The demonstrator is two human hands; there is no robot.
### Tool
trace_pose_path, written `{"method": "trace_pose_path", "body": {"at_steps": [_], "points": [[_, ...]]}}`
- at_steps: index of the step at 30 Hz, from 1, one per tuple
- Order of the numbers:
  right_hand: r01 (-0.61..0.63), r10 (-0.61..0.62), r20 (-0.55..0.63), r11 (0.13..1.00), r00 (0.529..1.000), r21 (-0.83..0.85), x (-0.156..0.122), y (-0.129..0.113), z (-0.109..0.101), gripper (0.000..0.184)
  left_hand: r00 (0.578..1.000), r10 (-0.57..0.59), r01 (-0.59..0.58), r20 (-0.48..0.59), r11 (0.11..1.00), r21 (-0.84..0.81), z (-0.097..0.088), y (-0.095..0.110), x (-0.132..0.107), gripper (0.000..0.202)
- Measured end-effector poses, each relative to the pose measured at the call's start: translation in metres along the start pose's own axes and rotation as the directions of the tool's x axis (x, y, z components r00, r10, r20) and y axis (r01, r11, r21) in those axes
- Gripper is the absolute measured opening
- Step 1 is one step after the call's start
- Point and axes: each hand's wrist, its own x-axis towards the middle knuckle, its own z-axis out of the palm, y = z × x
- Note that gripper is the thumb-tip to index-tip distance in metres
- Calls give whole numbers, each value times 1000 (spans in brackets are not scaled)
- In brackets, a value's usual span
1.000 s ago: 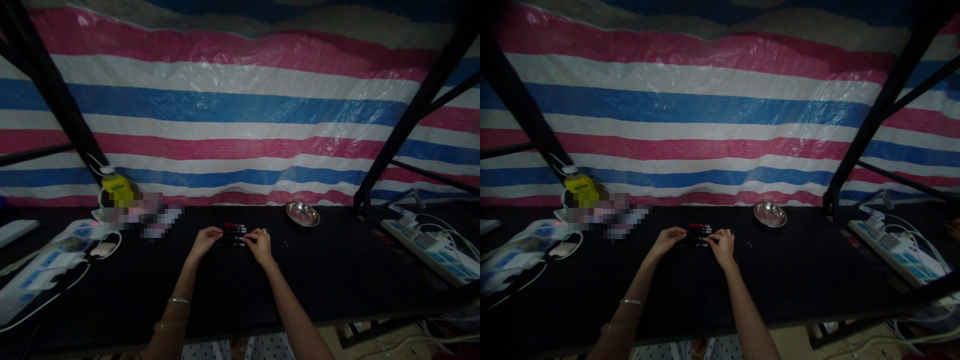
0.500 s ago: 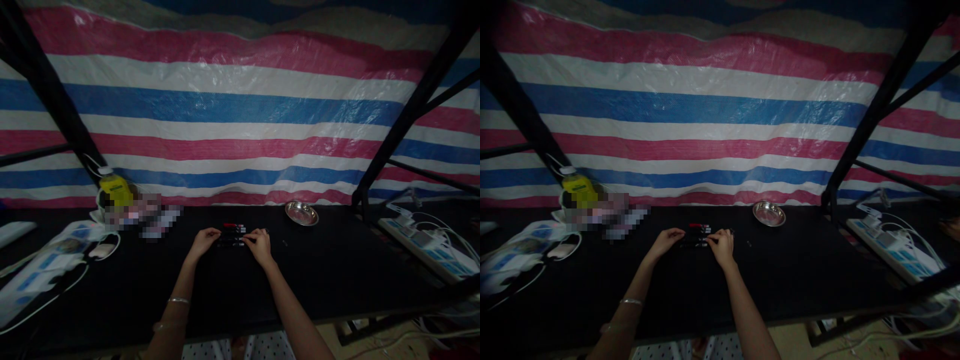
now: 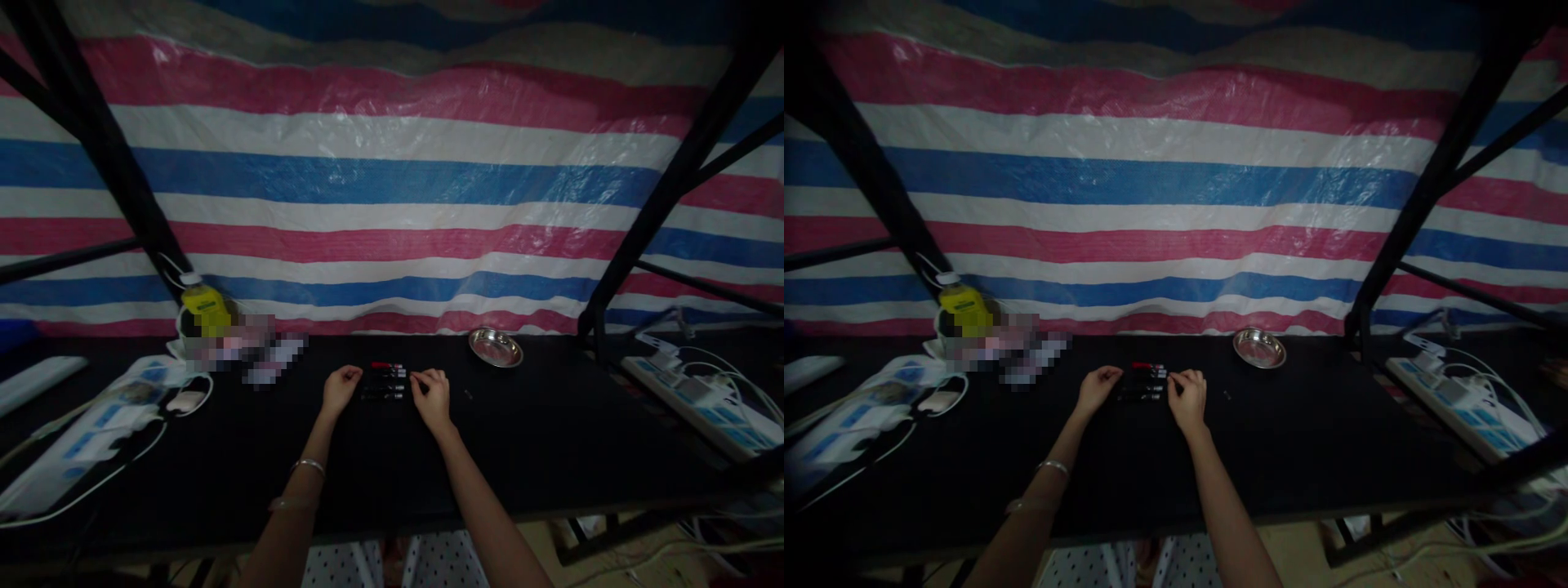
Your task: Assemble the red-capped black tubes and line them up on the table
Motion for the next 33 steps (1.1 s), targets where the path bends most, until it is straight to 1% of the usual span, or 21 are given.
{"method": "trace_pose_path", "body": {"at_steps": [3, 7, 11, 14, 16, 21, 27, 29, 31, 32, 33], "points": [[-27, 22, -73, 998, 997, -62, -8, 3, -8, 25, 1000, 31, -31, -1, 999, -10, 1, -1, -1, 24], [-100, 80, -122, 982, 989, -162, -21, 12, -22, 28, 998, 61, -61, 11, 998, -24, 0, -2, -4, 25], [-164, 133, -133, 953, 982, -255, -35, 22, -37, 35, 997, 78, -78, -17, 996, -35, -2, -1, -9, 27], [-206, 174, -123, 920, 977, -334, -46, 28, -46, 44, 996, 73, -75, -52, 996, -46, -3, -1, -12, 29], [-221, 195, -106, 901, 975, -374, -53, 32, -50, 48, 996, 65, -69, -67, 996, -56, -3, 0, -13, 29], [-198, 196, -47, 900, 980, -387, -63, 34, -58, 40, 995, 52, -60, -90, 995, -85, -4, 5, -16, 25], [-148, 158, -6, 911, 987, -385, -61, 30, -58, 36, 994, 32, -43, -100, 993, -107, -6, 9, -21, 25], [-123, 139, 11, 910, 990, -397, -60, 29, -57, 35, 989, 28, -40, -148, 996, -78, -6, 12, -24, 27], [-110, 125, 12, 910, 992, -401, -56, 28, -56, 34, 967, 94, -92, -239, 996, 18, -5, 18, -31, 28], [-107, 119, 5, 911, 993, -399, -54, 29, -55, 34, 949, 157, -137, -275, 986, 90, -3, 23, -36, 28], [-104, 112, -4, 913, 994, -395, -50, 29, -55, 33, 929, 236, -194, -284, 966, 169, -1, 29, -41, 28]]}}
